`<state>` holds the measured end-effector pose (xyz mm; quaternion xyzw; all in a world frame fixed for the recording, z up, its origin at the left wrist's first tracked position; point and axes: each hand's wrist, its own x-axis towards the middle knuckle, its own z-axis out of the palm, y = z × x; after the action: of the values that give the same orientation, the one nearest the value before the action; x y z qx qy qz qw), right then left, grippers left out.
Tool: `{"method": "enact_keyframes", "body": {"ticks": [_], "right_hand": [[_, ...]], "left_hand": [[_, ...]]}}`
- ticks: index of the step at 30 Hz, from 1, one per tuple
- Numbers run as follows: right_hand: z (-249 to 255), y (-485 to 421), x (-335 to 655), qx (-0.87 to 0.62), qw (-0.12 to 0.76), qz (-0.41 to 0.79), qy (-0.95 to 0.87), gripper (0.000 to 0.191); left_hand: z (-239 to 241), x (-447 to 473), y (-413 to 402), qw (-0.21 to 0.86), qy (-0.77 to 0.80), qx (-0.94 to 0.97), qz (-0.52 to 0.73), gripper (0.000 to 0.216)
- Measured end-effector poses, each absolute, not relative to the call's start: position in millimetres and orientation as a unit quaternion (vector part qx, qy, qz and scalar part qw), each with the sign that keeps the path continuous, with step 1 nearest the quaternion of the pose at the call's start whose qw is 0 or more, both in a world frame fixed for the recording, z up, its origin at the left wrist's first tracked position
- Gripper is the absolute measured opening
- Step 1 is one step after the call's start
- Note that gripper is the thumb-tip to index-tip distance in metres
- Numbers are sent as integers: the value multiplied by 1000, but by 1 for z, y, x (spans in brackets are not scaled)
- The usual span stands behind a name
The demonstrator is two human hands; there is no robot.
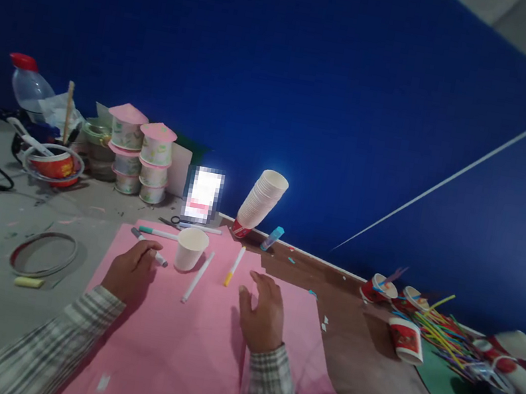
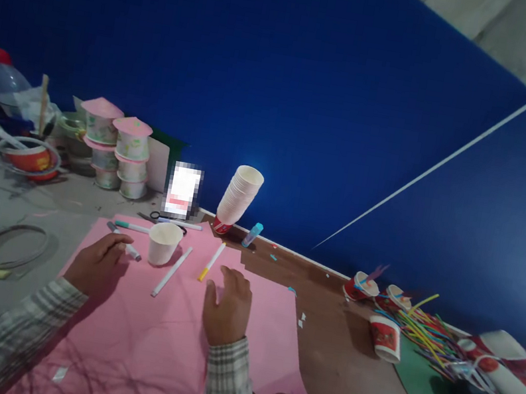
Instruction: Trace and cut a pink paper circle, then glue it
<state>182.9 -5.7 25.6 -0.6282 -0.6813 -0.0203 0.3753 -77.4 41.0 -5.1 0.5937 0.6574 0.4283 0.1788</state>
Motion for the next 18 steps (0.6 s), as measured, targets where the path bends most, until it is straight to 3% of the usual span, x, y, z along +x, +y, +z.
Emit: {"method": "enact_keyframes", "body": {"ticks": [6, 14, 18], "right_hand": [[-32, -25, 221, -721, 275, -85, -630, 50], [-34, -22, 222, -695, 409, -24, -590, 6], [2, -23, 223, -693, 453, 10, -561, 19]], "left_hand": [[0, -77, 37, 191, 639, 581, 467, 28], [-2, -74, 28, 213, 602, 590, 493, 33], [-3, -71, 25, 230, 589, 585, 508, 30]]}}
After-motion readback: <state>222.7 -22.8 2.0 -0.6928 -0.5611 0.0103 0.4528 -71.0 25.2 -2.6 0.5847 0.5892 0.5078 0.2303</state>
